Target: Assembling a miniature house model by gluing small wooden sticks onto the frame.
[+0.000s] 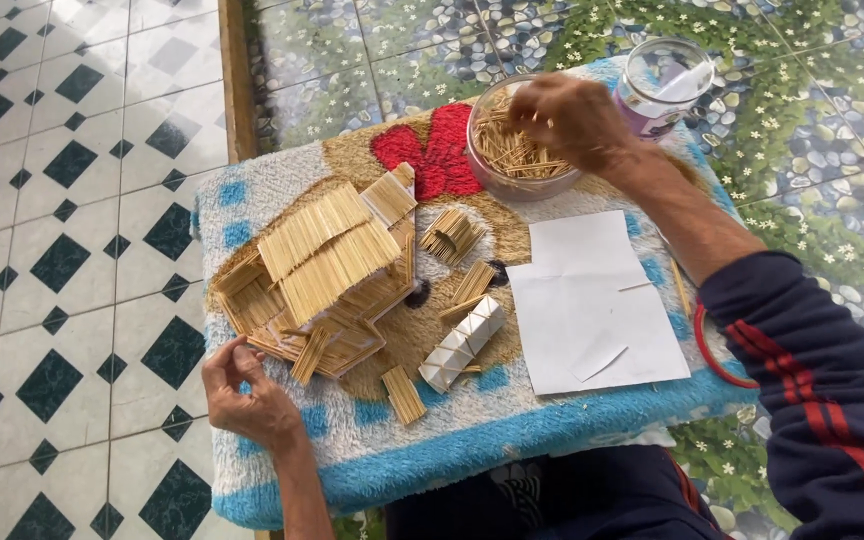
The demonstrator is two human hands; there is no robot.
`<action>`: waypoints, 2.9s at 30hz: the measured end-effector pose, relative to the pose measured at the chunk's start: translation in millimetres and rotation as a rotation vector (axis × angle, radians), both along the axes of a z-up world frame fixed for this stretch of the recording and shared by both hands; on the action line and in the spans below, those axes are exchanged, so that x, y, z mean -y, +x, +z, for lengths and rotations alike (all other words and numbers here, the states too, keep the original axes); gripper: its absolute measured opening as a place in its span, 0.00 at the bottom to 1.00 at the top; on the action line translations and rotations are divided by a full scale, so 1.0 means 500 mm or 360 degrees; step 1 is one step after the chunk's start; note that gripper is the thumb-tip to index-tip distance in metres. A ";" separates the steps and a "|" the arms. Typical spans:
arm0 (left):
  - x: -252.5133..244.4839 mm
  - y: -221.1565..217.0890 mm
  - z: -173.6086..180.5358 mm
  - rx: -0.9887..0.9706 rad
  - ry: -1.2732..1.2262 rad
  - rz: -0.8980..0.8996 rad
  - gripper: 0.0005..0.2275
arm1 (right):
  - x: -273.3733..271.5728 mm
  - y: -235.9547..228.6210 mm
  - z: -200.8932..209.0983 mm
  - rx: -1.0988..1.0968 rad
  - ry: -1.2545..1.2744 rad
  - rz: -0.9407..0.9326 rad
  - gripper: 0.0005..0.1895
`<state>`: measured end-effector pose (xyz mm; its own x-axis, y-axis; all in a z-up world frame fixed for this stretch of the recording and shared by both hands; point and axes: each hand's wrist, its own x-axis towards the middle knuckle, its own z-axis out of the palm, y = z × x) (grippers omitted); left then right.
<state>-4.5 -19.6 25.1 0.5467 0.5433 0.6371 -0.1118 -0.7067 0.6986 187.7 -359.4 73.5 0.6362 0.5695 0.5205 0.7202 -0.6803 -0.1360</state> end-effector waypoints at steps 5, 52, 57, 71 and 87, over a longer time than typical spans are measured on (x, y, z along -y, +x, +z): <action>-0.006 0.000 -0.003 0.0007 0.0021 -0.0015 0.05 | -0.005 -0.068 0.044 -0.0555 0.1305 -0.0105 0.04; -0.011 0.001 -0.026 -0.0064 -0.0188 -0.0057 0.04 | 0.038 -0.004 0.064 -0.0836 0.0940 -0.0162 0.02; -0.014 0.002 -0.031 -0.0082 -0.0143 -0.0014 0.04 | 0.060 0.044 0.027 -0.0667 0.0541 -0.0206 0.04; -0.006 0.001 -0.019 -0.0134 -0.0160 0.0006 0.05 | 0.078 0.103 -0.034 -0.0267 -0.0176 -0.0343 0.03; -0.007 0.002 -0.020 -0.0094 -0.0164 0.0013 0.05 | 0.059 0.052 -0.068 -0.0266 -0.0533 -0.0385 0.03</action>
